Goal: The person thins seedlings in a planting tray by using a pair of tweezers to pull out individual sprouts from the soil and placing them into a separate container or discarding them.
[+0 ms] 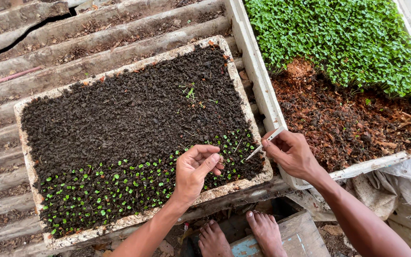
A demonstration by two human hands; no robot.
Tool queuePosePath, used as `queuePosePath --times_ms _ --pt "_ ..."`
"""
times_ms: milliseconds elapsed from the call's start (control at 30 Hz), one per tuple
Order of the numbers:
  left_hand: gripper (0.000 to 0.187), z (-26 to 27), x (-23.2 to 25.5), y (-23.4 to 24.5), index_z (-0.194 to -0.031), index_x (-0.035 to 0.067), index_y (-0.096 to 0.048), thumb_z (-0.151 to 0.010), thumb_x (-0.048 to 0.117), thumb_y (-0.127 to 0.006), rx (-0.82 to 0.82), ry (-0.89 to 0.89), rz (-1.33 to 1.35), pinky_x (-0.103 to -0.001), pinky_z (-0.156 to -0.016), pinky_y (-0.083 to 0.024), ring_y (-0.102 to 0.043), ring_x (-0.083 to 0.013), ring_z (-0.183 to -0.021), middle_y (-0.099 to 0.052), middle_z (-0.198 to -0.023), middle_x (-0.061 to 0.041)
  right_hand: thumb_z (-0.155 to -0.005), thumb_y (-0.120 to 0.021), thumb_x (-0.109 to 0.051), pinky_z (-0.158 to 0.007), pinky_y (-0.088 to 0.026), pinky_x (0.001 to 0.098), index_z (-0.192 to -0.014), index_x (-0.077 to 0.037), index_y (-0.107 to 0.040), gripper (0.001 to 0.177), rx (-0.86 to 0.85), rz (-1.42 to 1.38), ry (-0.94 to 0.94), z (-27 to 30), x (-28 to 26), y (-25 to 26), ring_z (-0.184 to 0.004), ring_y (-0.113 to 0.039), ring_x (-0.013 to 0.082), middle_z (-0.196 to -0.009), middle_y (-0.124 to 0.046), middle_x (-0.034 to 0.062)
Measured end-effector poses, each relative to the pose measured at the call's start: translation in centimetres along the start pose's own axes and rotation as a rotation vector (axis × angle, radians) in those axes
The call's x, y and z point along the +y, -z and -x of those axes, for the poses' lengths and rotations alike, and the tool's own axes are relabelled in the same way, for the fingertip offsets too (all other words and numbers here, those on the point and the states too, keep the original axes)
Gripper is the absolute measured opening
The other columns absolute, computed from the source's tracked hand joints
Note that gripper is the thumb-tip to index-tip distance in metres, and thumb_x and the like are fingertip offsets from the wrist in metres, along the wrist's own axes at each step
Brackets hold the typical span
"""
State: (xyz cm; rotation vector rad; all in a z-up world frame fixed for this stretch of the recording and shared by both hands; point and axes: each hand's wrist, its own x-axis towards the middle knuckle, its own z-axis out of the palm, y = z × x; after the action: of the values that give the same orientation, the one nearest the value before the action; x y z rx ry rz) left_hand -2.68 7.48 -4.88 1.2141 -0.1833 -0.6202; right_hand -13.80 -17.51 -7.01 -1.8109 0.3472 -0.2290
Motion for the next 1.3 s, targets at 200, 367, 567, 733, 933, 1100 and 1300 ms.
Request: queuePosePath --times_ms 200,367,567,733,933,1100,1300 --pt "0.02 0.3 0.1 -0.5 -0.107 -0.009 -0.071 -0.089 -0.001 -0.073 -0.043 0.009 -0.043 -0.028 -0.057 -0.066 -0.075 -0.0219 -0.069 -0.074 -0.082 -0.023 -0.094 -0.072 -0.012 -0.046 -0.054 0.0284 -0.097 0.001 -0.075 0.014 0.006 0.066 0.0 -0.2 0.9 0.2 -0.047 -0.063 0.0159 -0.059 -0.069 0.012" --pt "0.025 0.4 1.0 -1.1 -0.115 -0.004 -0.07 -0.09 0.0 -0.072 -0.129 -0.004 -0.253 -0.026 -0.059 -0.066 -0.073 -0.019 -0.071 -0.074 -0.084 -0.02 -0.096 -0.068 -0.012 -0.049 -0.056 0.0353 -0.102 0.003 -0.075 0.018 -0.053 0.211 0.034 -0.3 1.0 -0.3 -0.053 -0.066 0.0236 -0.066 -0.07 0.0171" --pt "0.032 0.1 2.0 -2.7 -0.124 -0.002 -0.066 -0.093 0.0 -0.068 -0.263 -0.03 -0.489 -0.029 -0.061 -0.065 -0.072 -0.0215 -0.072 -0.072 -0.086 -0.022 -0.097 -0.068 -0.015 -0.053 -0.06 0.0359 -0.101 0.0 -0.073 0.016 -0.055 0.247 0.144 -0.1 -0.9 -1.1 -0.058 -0.071 0.0258 -0.071 -0.071 0.0158" --pt "0.04 -0.7 1.4 -3.4 -0.135 0.002 -0.06 -0.095 0.001 -0.065 -0.351 -0.013 -0.622 -0.028 -0.06 -0.061 -0.07 -0.018 -0.069 -0.073 -0.085 -0.019 -0.096 -0.071 -0.017 -0.052 -0.059 0.0342 -0.096 -0.004 -0.074 0.013 0.07 0.169 0.163 0.8 -1.0 -0.1 -0.057 -0.069 0.0222 -0.069 -0.071 0.0122" --pt "0.049 -2.4 1.9 -5.4 -0.145 0.002 -0.052 -0.096 -0.003 -0.058 -0.491 -0.065 -0.763 -0.037 -0.064 -0.059 -0.069 -0.0255 -0.068 -0.072 -0.085 -0.022 -0.095 -0.072 -0.008 -0.04 -0.055 0.0267 -0.092 0.0 -0.072 0.008 0.324 -0.001 0.148 2.1 -1.0 1.1 -0.041 -0.065 0.0161 -0.061 -0.07 0.0127" --pt "0.049 -4.3 0.9 -6.4 -0.146 0.005 -0.048 -0.098 0.0 -0.056 -0.64 -0.094 -0.955 -0.044 -0.075 -0.059 -0.066 -0.0256 -0.064 -0.071 -0.083 -0.017 -0.093 -0.07 -0.002 -0.036 -0.055 0.0276 -0.092 0.009 -0.068 0.011 0.282 -0.198 0.089 2.4 -2.2 1.7 -0.033 -0.063 0.0181 -0.056 -0.068 0.0202" --pt "0.049 -4.2 1.2 -7.1 -0.147 0.005 -0.046 -0.099 0.001 -0.056 -0.665 -0.079 -1.011 -0.049 -0.081 -0.059 -0.064 -0.024 -0.061 -0.069 -0.079 -0.016 -0.092 -0.07 -0.003 -0.035 -0.054 0.0256 -0.088 0.004 -0.072 0.008 0.215 -0.171 0.06 2.3 -3.2 1.5 -0.034 -0.064 0.0155 -0.054 -0.07 0.0158"
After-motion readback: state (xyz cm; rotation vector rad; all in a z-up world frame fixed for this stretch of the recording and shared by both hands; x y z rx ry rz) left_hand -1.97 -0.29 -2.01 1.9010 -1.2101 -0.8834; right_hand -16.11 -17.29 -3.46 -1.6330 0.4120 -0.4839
